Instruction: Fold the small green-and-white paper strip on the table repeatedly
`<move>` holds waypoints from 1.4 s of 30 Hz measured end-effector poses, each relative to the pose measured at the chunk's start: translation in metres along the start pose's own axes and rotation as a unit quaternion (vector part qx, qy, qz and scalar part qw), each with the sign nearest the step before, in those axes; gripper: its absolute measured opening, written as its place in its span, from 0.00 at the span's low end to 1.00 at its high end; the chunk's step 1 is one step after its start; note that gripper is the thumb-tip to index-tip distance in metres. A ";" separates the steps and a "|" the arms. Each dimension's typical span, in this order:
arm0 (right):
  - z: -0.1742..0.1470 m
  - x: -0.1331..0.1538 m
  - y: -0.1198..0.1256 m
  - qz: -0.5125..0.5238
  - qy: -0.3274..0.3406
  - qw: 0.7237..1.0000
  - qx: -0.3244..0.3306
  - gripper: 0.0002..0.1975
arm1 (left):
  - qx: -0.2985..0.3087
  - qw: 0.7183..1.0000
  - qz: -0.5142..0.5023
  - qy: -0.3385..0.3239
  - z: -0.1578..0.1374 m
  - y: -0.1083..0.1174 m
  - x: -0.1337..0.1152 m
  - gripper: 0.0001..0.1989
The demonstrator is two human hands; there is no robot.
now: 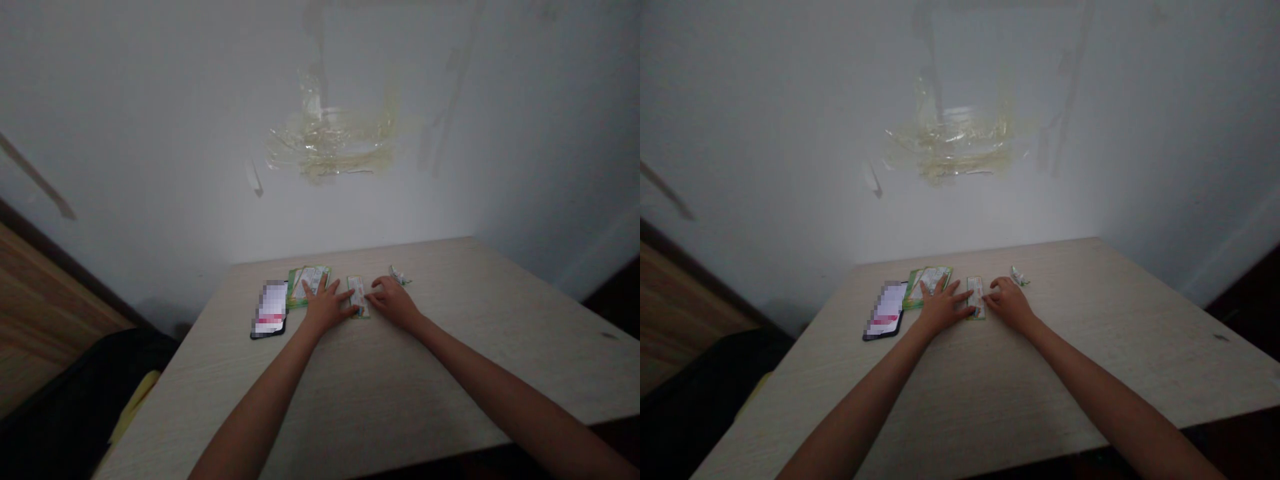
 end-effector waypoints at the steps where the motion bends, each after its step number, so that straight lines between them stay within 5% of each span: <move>1: 0.000 0.000 -0.001 -0.011 -0.007 1.000 0.003 0.14 | 0.002 1.000 0.001 0.001 0.000 0.000 0.000 0.30; 30: 0.031 -0.018 -0.025 -0.150 -0.108 0.972 0.149 0.19 | 0.014 1.000 -0.024 0.001 0.002 -0.002 0.002 0.30; 42: 0.032 -0.018 -0.024 -0.148 -0.129 0.974 0.113 0.19 | 0.020 0.999 -0.026 0.005 0.001 -0.001 0.001 0.30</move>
Point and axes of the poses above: each hand's wrist, its own z-axis towards the middle knuckle, its own y-axis out of the back of the hand, x = y × z, the point moved 9 cm from there along z, towards the middle knuckle, and after that the axes turned 12 degrees about -z, right-handed, at the moved point
